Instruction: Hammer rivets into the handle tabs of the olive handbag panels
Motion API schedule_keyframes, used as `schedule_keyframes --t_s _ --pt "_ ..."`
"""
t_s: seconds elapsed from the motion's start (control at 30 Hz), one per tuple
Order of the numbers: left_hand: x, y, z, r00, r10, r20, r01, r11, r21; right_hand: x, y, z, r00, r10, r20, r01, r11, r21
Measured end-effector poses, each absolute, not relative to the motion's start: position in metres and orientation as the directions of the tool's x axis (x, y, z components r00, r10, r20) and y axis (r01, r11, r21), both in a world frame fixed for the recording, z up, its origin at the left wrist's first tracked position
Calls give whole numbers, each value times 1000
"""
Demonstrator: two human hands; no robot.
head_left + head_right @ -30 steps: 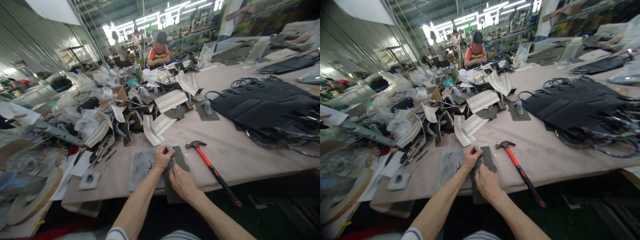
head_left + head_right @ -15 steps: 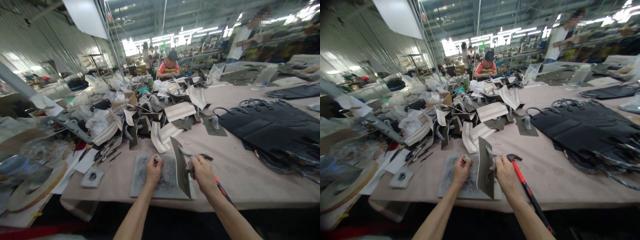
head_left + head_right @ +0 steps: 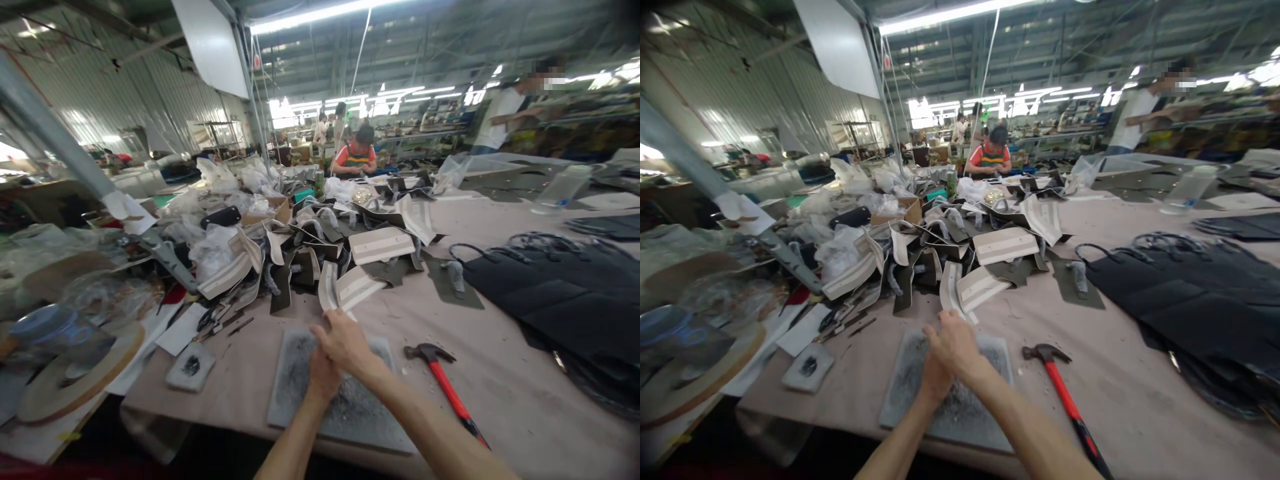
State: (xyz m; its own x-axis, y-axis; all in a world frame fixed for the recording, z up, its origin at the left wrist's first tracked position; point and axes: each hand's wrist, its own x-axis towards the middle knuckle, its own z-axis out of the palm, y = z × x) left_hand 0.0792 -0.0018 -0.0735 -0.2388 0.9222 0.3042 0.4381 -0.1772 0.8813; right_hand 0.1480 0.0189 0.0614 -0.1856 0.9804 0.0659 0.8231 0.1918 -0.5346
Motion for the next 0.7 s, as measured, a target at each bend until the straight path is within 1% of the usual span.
schedule_keyframes --t_s 0.07,0.1,0.17,0.33,0.43,0.5,0.57,0.63,0.67,0.7 --pt "77 0 -74 -165 956 243 314 -182 932 152 59 49 -154 988 5 894 142 -426" --pt "76 0 -74 -142 966 214 266 -171 949 150 74 45 -141 990 -13 909 124 -399" --pt "75 -1 -73 -132 978 164 191 -137 972 142 98 38 -127 991 -37 917 103 -385" --pt "77 -2 -72 -122 984 132 128 -116 985 125 128 29 -119 990 -80 918 79 -388" --pt "77 0 -74 -123 983 133 141 -115 983 130 135 35 -110 989 -97 904 59 -424" --pt "76 1 -76 -128 983 135 158 -114 981 143 134 45 -99 992 -82 884 50 -464" --pt "75 1 -76 -133 982 133 168 -110 980 166 127 58 -88 995 -55 853 47 -520" --pt "75 1 -75 -142 983 121 140 -101 985 197 110 70 -81 996 -38 821 45 -569" --pt "74 1 -74 -155 981 113 113 -96 989 214 97 73 -84 996 -37 791 45 -610" --pt "74 1 -73 -179 978 106 83 -92 992 231 80 74 -95 995 -43 726 40 -687"
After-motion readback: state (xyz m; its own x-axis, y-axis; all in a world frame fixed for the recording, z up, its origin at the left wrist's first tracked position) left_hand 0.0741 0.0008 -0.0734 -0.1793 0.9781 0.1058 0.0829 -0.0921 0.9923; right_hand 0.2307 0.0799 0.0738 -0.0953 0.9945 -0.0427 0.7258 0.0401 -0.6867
